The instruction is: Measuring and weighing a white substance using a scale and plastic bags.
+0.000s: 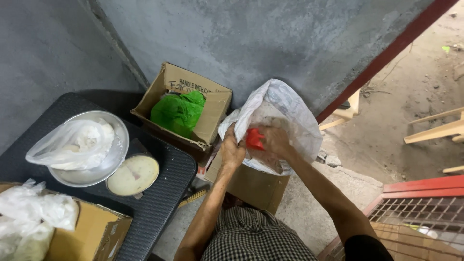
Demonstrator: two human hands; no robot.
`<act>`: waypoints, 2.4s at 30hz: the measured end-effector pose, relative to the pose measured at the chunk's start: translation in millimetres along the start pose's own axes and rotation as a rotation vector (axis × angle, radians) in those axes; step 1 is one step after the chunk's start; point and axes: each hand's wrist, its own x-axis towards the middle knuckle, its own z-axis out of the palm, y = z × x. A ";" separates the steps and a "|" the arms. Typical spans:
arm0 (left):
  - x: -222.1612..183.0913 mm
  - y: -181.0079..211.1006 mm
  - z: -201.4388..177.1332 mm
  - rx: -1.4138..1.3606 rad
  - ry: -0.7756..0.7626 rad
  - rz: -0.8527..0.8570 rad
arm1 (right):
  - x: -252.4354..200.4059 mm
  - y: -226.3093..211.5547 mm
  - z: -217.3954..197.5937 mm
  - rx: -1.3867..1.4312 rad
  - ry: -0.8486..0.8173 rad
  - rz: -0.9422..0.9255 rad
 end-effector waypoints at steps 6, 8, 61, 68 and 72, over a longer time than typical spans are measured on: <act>3.1 -20.0 10.7 -0.007 0.027 0.059 | -7.6 -18.9 1.7 0.061 0.081 0.064; -0.5 -13.8 7.3 0.001 0.028 0.040 | -6.0 -19.7 5.8 0.101 0.101 0.067; 19.0 20.7 14.4 0.429 0.226 0.153 | -103.7 -7.5 -72.2 0.338 0.593 0.232; 4.9 3.2 14.6 0.285 0.383 0.034 | -112.2 -14.0 -86.2 0.448 0.563 0.186; 8.3 -26.1 17.3 0.135 0.318 -0.148 | -113.1 -6.2 -94.1 0.440 0.583 0.094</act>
